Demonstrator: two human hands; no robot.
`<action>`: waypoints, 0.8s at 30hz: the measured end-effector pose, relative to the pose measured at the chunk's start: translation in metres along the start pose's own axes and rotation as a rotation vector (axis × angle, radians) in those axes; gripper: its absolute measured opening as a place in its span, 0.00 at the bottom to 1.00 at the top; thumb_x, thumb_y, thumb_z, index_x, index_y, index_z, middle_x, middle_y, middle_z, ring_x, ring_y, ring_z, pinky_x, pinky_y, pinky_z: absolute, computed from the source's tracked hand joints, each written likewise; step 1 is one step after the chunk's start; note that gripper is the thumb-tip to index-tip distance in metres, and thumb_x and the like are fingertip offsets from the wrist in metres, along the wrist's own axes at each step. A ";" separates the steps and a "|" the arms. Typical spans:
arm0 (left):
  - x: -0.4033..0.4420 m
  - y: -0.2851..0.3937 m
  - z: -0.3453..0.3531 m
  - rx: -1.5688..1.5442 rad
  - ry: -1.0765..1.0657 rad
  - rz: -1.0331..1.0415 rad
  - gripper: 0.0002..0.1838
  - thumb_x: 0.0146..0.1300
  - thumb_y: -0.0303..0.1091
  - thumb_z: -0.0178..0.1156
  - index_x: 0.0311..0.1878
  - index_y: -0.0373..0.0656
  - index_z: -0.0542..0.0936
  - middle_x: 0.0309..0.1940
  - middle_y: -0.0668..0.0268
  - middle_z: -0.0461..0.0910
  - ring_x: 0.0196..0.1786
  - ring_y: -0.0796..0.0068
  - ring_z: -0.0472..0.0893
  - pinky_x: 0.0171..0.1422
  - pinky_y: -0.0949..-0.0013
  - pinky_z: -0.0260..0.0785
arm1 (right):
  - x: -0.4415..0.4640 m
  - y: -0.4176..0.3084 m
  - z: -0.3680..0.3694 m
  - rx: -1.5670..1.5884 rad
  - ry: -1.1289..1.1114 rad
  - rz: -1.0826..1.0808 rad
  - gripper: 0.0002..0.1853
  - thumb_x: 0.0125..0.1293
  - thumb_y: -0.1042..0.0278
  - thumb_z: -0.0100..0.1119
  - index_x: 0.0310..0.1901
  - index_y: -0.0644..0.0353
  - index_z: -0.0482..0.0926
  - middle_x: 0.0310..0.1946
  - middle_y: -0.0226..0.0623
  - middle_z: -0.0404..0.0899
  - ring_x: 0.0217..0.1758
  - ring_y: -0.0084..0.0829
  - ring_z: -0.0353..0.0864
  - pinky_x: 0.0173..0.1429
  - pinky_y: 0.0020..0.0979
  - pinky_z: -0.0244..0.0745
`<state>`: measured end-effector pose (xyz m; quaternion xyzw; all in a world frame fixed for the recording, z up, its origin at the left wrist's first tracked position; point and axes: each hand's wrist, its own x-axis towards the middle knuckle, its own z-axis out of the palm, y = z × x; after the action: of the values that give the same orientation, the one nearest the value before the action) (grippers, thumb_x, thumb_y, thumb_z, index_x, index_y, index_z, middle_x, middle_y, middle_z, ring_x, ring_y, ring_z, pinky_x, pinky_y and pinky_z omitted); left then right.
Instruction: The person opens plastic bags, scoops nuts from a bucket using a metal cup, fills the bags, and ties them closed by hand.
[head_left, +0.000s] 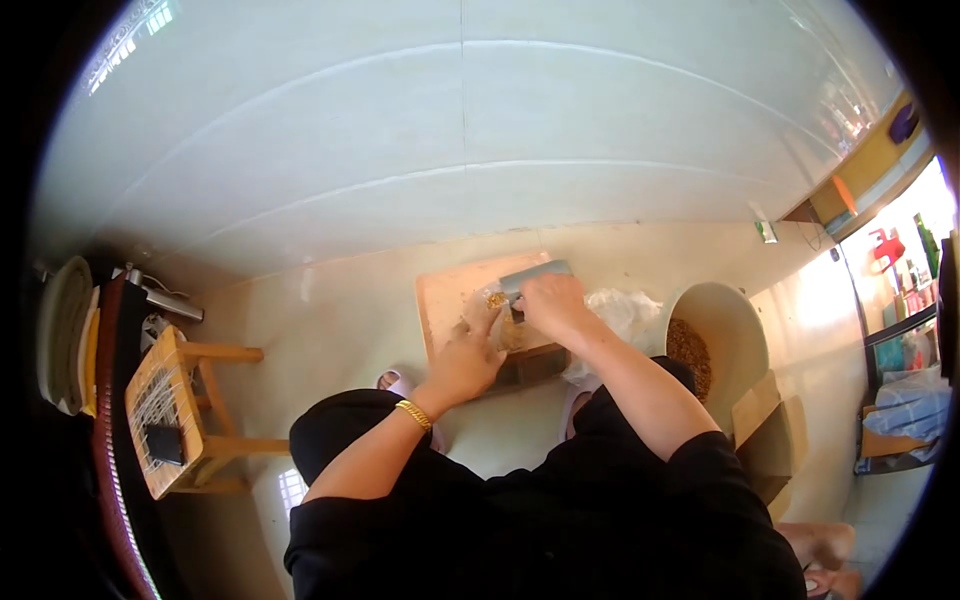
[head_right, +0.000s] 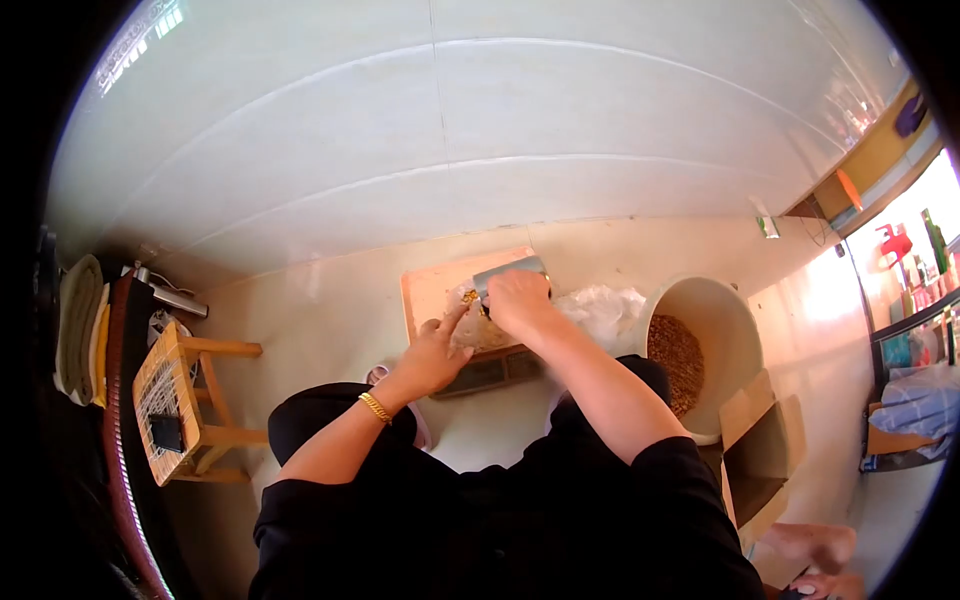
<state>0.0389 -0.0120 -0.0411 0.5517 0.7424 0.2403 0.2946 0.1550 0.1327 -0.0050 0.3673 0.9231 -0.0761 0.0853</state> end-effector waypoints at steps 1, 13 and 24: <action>0.001 0.000 0.013 -0.010 0.056 0.068 0.28 0.61 0.37 0.58 0.64 0.50 0.63 0.54 0.39 0.66 0.52 0.41 0.73 0.59 0.52 0.65 | 0.001 0.001 0.004 0.117 0.017 0.007 0.12 0.59 0.58 0.59 0.34 0.58 0.83 0.32 0.45 0.82 0.39 0.43 0.82 0.41 0.39 0.75; 0.029 -0.026 0.007 -0.656 -0.231 -0.405 0.20 0.61 0.31 0.51 0.57 0.36 0.71 0.41 0.61 0.77 0.43 0.70 0.76 0.45 0.66 0.69 | 0.023 -0.004 0.029 0.417 -0.080 0.058 0.15 0.59 0.54 0.60 0.37 0.57 0.83 0.37 0.44 0.82 0.43 0.42 0.80 0.45 0.41 0.73; 0.031 -0.010 -0.008 -0.687 -0.185 -0.368 0.16 0.65 0.35 0.52 0.52 0.37 0.77 0.33 0.66 0.76 0.31 0.81 0.72 0.33 0.75 0.65 | 0.015 -0.008 0.020 0.417 -0.187 0.058 0.14 0.58 0.54 0.61 0.35 0.57 0.83 0.36 0.45 0.82 0.44 0.44 0.80 0.46 0.42 0.74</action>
<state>0.0194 0.0150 -0.0478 0.2982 0.6757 0.3669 0.5655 0.1408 0.1329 -0.0268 0.3945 0.8645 -0.2966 0.0947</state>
